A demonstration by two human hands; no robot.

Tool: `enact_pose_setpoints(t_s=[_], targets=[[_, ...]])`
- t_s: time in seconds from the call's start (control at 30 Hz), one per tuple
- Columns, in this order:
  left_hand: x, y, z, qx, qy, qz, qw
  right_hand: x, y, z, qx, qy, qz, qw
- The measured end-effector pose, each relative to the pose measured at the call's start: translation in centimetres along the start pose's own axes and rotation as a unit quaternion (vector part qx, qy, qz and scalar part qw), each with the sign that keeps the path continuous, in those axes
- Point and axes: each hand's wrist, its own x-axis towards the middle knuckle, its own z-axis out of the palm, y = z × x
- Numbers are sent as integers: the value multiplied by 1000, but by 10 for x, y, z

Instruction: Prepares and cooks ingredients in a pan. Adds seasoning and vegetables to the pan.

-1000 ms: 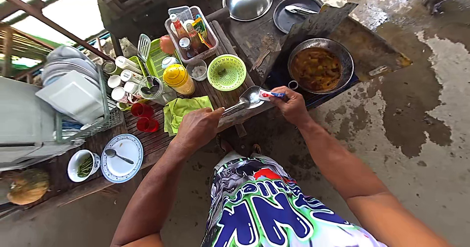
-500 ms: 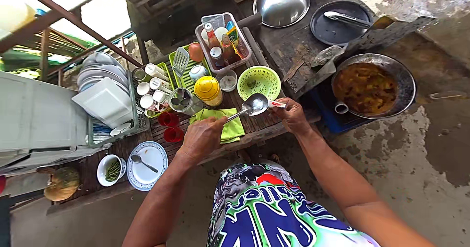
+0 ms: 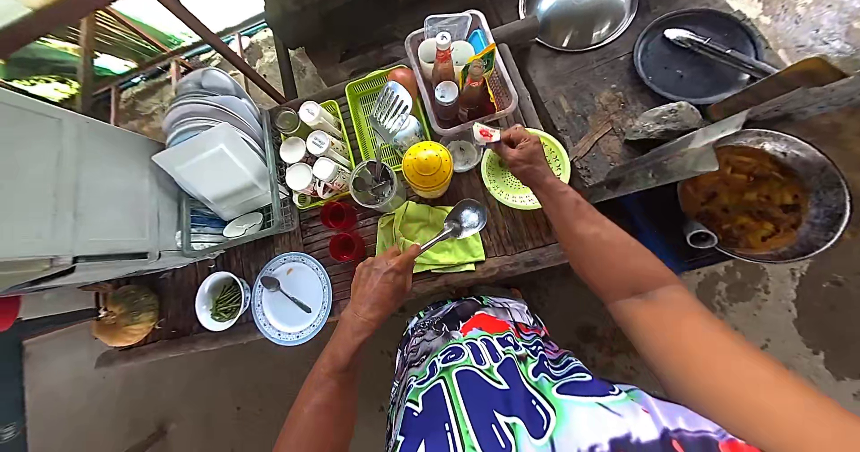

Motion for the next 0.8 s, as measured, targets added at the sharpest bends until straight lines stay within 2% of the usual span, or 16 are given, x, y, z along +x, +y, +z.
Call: enact_pose_setpoints(t_s=[0.17,0.37,0.47,0.63,0.8], targets=[[-6,-19,12,-20,9,-9,1000,70,-7,32,-147,-27,25,988],[-9,-38,20,-43,34,-16,998,121,3,66,-298,-102,94,944],[-11,-44,23,-60,35,-19,997,128,5,76,-347,-137,116,921],[-13,-47,29,-78,26,-23,996,134,13,84,-372,-160,140,904],[-9,-43,32,-70,19,-16,997,125,17,77,-352,-161,115,915]])
